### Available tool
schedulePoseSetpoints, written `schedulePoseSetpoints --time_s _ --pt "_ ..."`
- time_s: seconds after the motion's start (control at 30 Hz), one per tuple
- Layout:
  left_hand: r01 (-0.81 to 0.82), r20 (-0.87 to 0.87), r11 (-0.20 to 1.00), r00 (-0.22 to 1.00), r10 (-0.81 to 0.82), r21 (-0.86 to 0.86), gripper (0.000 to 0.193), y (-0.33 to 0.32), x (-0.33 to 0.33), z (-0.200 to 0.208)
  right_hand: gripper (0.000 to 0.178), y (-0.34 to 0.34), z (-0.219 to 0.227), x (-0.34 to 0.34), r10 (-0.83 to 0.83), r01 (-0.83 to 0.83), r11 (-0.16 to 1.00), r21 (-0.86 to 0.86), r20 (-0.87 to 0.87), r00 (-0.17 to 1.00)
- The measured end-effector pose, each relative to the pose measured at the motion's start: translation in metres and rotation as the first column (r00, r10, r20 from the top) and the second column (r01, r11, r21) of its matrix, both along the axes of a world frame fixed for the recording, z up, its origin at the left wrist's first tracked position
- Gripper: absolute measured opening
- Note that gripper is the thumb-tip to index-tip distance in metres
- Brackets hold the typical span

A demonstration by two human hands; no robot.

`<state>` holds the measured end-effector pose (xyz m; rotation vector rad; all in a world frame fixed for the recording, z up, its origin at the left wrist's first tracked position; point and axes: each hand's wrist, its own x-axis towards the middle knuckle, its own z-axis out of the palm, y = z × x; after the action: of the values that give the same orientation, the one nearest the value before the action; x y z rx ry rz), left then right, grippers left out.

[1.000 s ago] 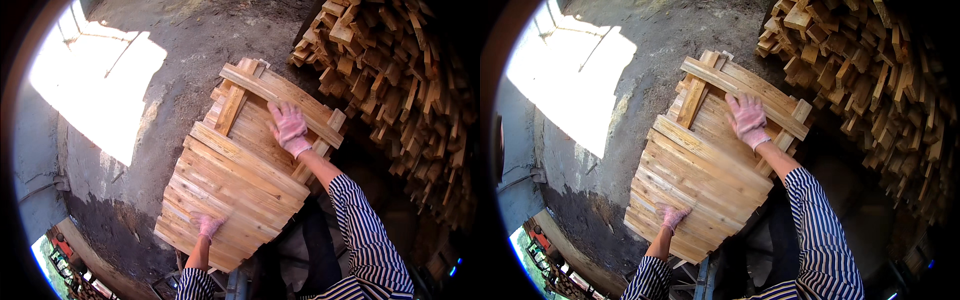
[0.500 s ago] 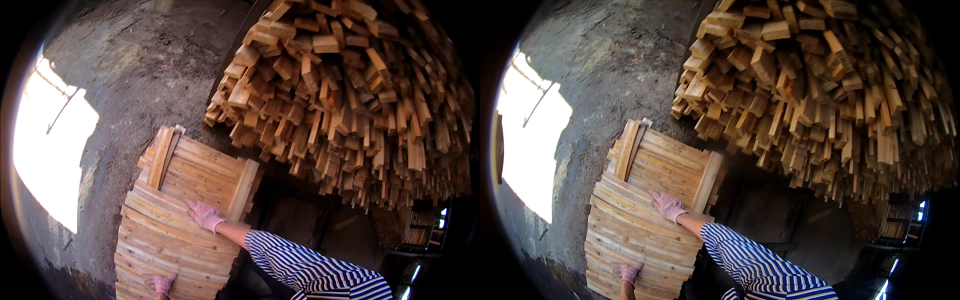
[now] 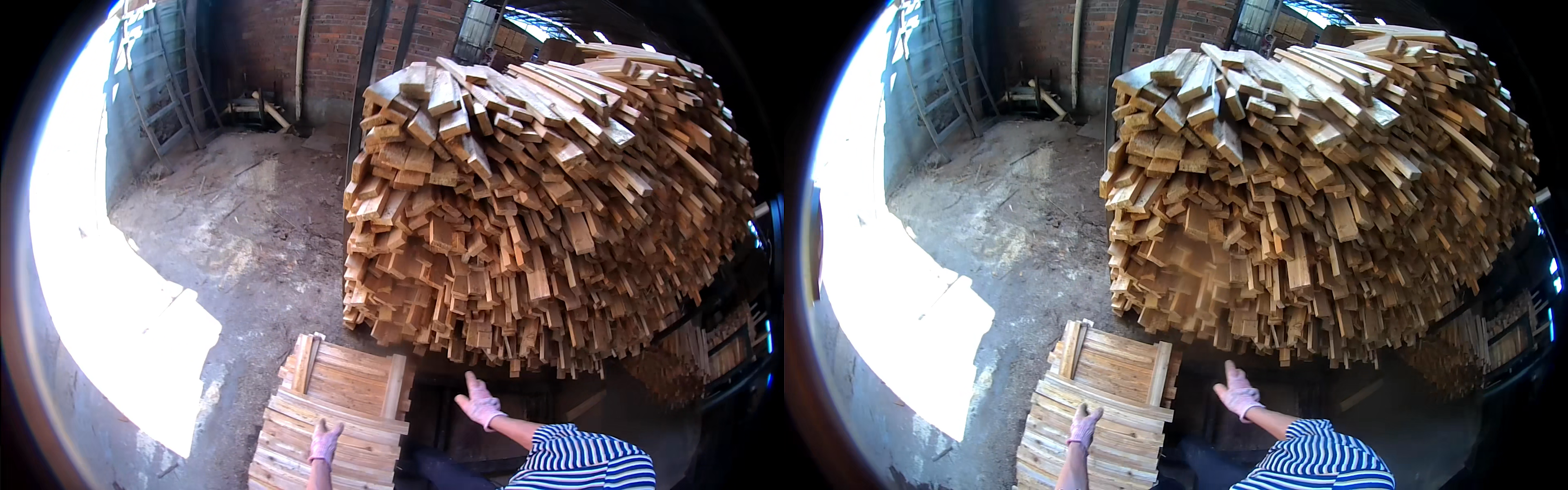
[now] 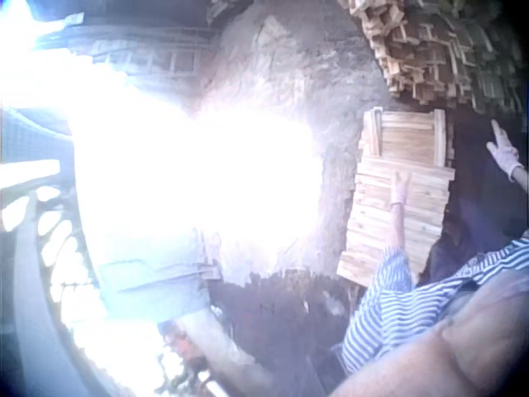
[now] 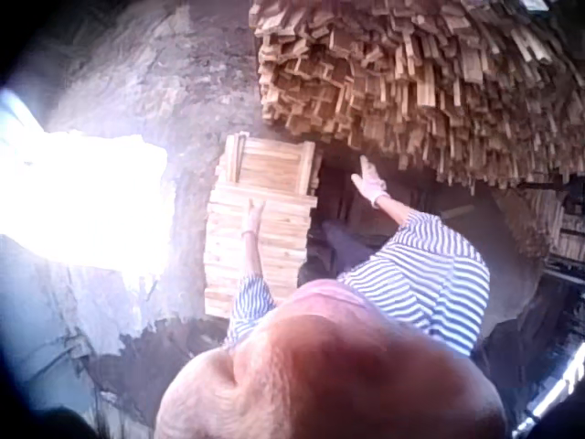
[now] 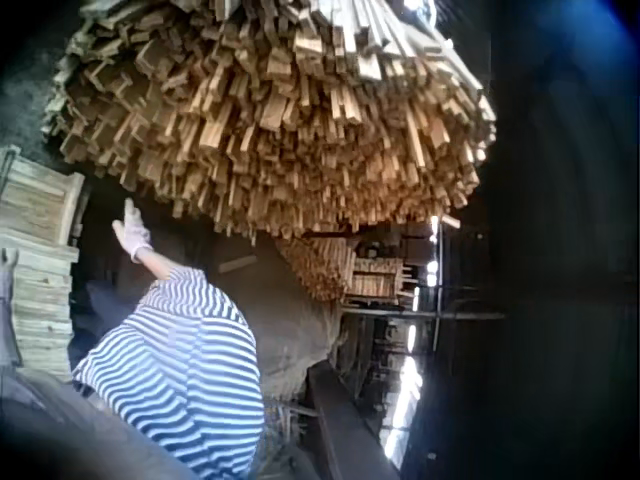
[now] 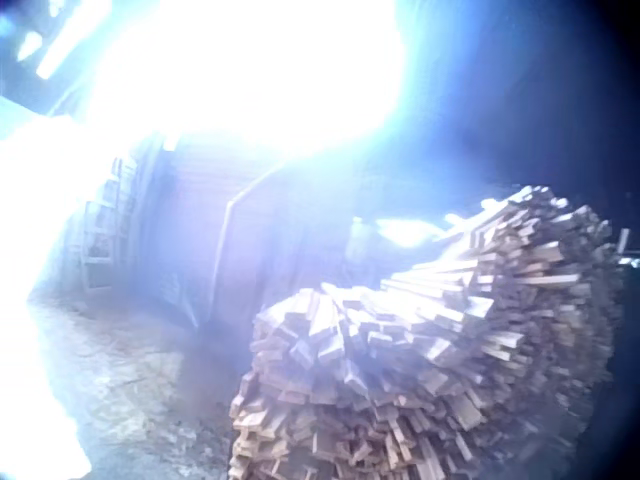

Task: The person sits on the ground and repeatedly picks up small wooden planks from a pile, arranging them into a neat stack. They handle the wood by hand, wearing pink gloves, and transfer the planks from a disorganized pile to a structured stack.

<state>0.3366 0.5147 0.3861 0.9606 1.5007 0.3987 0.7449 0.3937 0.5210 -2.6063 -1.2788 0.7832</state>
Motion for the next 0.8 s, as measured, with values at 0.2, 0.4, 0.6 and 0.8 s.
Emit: schedulePoseSetpoints --time_s 0.2,0.4,0.6,0.8 --pt "0.187 0.139 0.956 0.965 -0.222 0.225 0.087 0.01 0.088 0.132 0.089 -0.028 0.091 0.048 -0.16 0.174 0.955 0.241 -0.078 0.984" --pt "0.244 0.03 0.828 0.954 -0.299 0.506 0.086 0.092 0.15 0.266 0.095 0.059 0.181 0.069 0.053 -0.076 0.807 0.585 0.056 0.997" --pt "-0.013 0.264 0.439 0.815 -0.516 0.899 0.079 0.229 0.307 0.511 0.076 0.147 0.358 0.126 -0.129 -0.44 0.272 0.856 0.485 0.865" --pt "0.156 -0.094 0.232 0.961 -0.259 0.96 0.052 0.38 0.475 0.625 0.071 0.289 0.411 0.195 -0.217 -0.539 0.491 0.684 0.695 0.685"
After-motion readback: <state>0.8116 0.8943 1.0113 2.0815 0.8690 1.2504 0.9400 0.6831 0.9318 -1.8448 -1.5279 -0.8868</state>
